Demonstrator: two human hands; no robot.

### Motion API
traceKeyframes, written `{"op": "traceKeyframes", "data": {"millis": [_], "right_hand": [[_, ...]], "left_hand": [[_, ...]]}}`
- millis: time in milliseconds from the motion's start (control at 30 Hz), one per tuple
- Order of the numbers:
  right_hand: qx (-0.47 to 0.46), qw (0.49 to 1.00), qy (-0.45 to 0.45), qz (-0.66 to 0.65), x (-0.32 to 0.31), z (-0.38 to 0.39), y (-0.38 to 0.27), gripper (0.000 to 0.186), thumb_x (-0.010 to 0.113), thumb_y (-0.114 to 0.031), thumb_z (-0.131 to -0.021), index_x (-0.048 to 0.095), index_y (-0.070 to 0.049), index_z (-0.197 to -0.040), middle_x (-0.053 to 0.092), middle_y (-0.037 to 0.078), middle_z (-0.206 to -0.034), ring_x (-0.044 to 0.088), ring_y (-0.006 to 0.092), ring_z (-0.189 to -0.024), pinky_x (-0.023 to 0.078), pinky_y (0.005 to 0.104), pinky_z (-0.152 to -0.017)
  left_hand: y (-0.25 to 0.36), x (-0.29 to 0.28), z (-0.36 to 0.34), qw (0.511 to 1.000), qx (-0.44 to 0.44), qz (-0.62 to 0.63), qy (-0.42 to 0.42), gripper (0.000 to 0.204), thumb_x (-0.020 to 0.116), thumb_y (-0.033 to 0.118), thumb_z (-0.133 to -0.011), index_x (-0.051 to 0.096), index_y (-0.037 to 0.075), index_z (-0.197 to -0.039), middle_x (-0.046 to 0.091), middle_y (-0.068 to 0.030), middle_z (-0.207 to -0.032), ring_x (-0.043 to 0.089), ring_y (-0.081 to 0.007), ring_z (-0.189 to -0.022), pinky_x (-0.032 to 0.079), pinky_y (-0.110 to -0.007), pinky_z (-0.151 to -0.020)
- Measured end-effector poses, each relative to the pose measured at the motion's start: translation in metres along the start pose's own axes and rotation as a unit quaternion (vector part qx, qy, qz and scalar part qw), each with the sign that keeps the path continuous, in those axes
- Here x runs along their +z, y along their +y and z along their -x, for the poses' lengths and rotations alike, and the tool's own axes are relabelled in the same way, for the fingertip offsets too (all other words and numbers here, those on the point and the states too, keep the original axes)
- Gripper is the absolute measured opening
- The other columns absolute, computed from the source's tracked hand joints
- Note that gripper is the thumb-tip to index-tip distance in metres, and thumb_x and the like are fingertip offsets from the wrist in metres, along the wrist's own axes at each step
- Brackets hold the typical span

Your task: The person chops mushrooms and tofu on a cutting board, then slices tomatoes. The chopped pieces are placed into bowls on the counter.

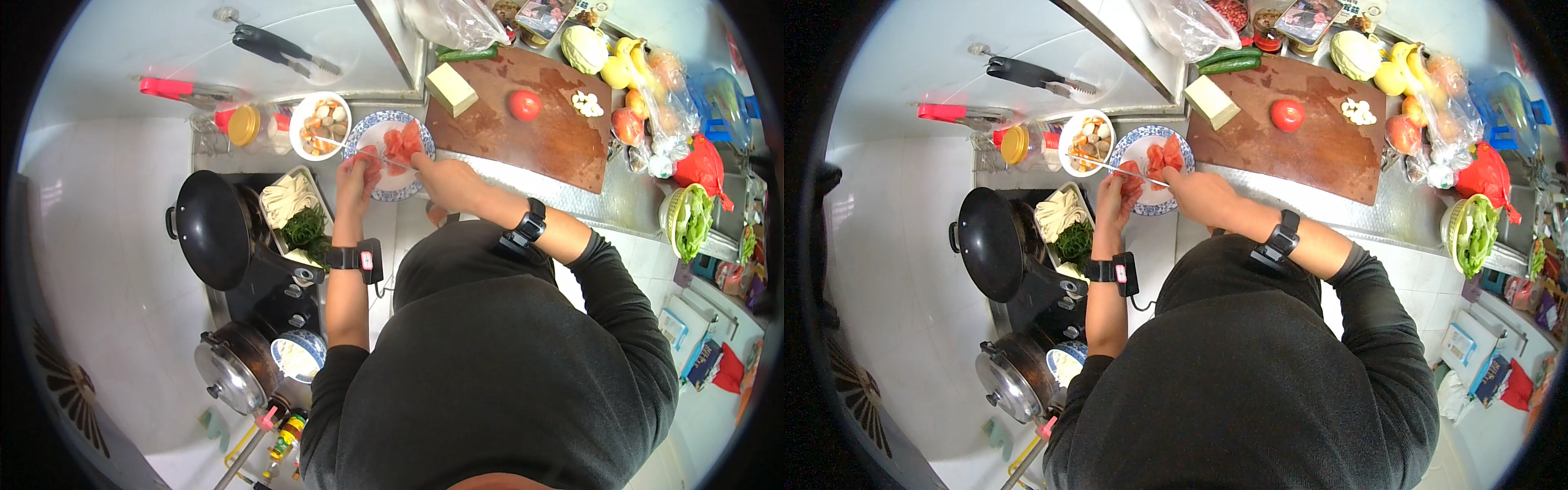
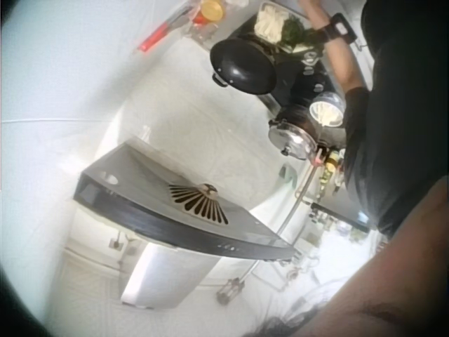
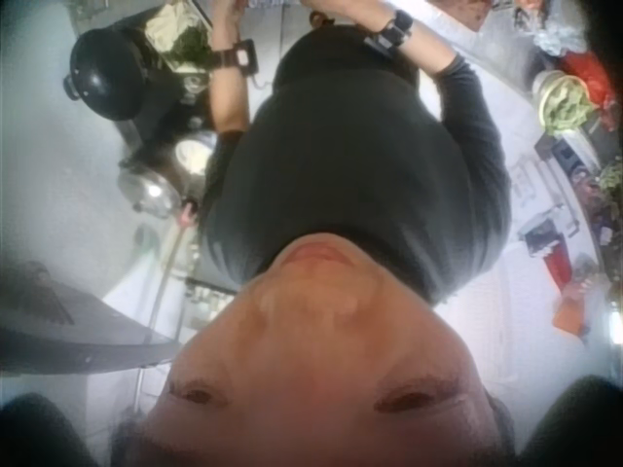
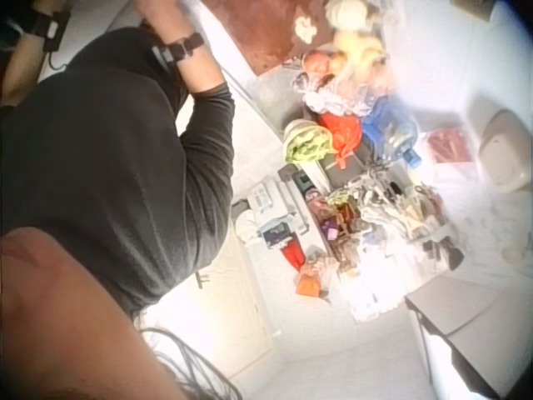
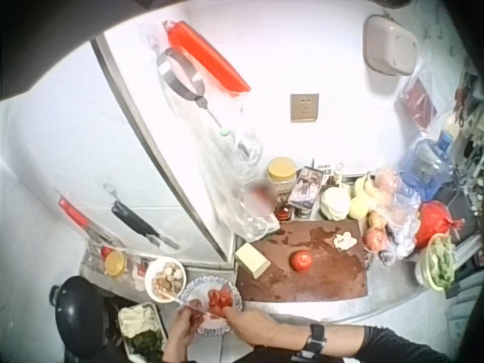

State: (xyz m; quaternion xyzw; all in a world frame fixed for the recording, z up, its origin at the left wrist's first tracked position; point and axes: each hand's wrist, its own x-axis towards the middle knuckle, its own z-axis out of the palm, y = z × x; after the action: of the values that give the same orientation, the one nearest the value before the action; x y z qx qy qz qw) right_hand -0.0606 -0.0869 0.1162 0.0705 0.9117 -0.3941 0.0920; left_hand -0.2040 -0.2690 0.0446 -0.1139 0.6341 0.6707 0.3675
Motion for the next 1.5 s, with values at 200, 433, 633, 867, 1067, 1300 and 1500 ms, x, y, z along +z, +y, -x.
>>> {"op": "traceKeyframes", "data": {"millis": [200, 433, 633, 867, 1067, 1300, 1500], "right_hand": [[0.022, 0.999, -0.048, 0.000, -0.009, 0.005, -0.013, 0.026, 0.051, -0.010, -0.085, 0.044, -0.006, -0.110, 0.064, 0.018, -0.070, 0.066, 0.0387, -0.068, 0.050, 0.0480, -0.059], [0.012, 1.000, -0.005, 0.012, -0.001, -0.002, -0.011, 0.028, 0.051, -0.005, -0.082, 0.044, -0.003, -0.109, 0.066, 0.021, -0.076, 0.066, 0.0412, -0.072, 0.051, 0.0494, -0.061], [0.013, 1.000, -0.001, -0.013, 0.003, 0.002, -0.009, 0.031, 0.056, -0.004, -0.078, 0.044, -0.001, -0.107, 0.066, 0.022, -0.077, 0.066, 0.0416, -0.073, 0.051, 0.0510, -0.062], [0.002, 1.000, 0.008, -0.017, 0.006, 0.001, -0.012, 0.031, 0.055, -0.003, -0.079, 0.044, -0.002, -0.107, 0.066, 0.022, -0.075, 0.066, 0.0412, -0.070, 0.051, 0.0507, -0.060], [0.000, 1.000, 0.028, -0.007, 0.010, -0.006, -0.016, 0.032, 0.053, -0.004, -0.080, 0.043, -0.006, -0.110, 0.065, 0.020, -0.074, 0.065, 0.0409, -0.070, 0.050, 0.0496, -0.059], [0.026, 1.000, -0.004, -0.012, 0.008, -0.008, -0.024, 0.035, 0.055, -0.003, -0.079, 0.044, -0.002, -0.112, 0.067, 0.021, -0.082, 0.067, 0.0404, -0.077, 0.051, 0.0501, -0.063], [0.043, 0.999, -0.008, -0.014, 0.014, -0.005, -0.025, 0.034, 0.054, -0.002, -0.079, 0.045, -0.001, -0.111, 0.066, 0.023, -0.080, 0.066, 0.0411, -0.076, 0.051, 0.0510, -0.063]], "left_hand": [[-0.016, 0.002, -0.006, 0.992, 0.063, 0.029, 0.103, 0.018, 0.064, 0.017, -0.091, 0.055, 0.003, -0.097, 0.065, -0.0084, -0.086, 0.065, -0.0164, -0.073, 0.055, -0.027, -0.063], [-0.034, 0.020, 0.002, 0.989, 0.096, 0.028, 0.109, 0.034, 0.072, 0.005, -0.082, 0.047, 0.003, -0.105, 0.061, -0.0101, -0.099, 0.063, -0.0167, -0.083, 0.053, -0.026, -0.069], [-0.024, 0.018, 0.002, 0.980, 0.166, 0.053, 0.100, 0.037, 0.070, 0.000, -0.082, 0.043, 0.004, -0.106, 0.059, -0.0074, -0.101, 0.062, -0.0151, -0.089, 0.053, -0.026, -0.074], [-0.036, 0.018, -0.003, 0.972, 0.200, 0.038, 0.119, 0.037, 0.070, -0.003, -0.079, 0.044, 0.004, -0.103, 0.057, -0.0069, -0.098, 0.059, -0.0138, -0.087, 0.051, -0.026, -0.073], [-0.054, 0.019, -0.013, 0.944, 0.226, -0.134, 0.198, 0.047, 0.078, -0.002, -0.067, 0.047, 0.005, -0.101, 0.052, -0.0039, -0.090, 0.052, -0.0130, -0.078, 0.046, -0.026, -0.071], [-0.049, 0.022, -0.005, 0.926, 0.280, -0.150, 0.207, 0.046, 0.081, 0.002, -0.070, 0.047, 0.004, -0.100, 0.053, -0.0031, -0.090, 0.051, -0.0109, -0.078, 0.045, -0.024, -0.072], [-0.044, 0.029, -0.002, 0.914, 0.337, -0.018, 0.227, 0.050, 0.085, 0.006, -0.065, 0.048, 0.005, -0.100, 0.054, -0.0041, -0.091, 0.053, -0.0131, -0.080, 0.045, -0.026, -0.072]]}}
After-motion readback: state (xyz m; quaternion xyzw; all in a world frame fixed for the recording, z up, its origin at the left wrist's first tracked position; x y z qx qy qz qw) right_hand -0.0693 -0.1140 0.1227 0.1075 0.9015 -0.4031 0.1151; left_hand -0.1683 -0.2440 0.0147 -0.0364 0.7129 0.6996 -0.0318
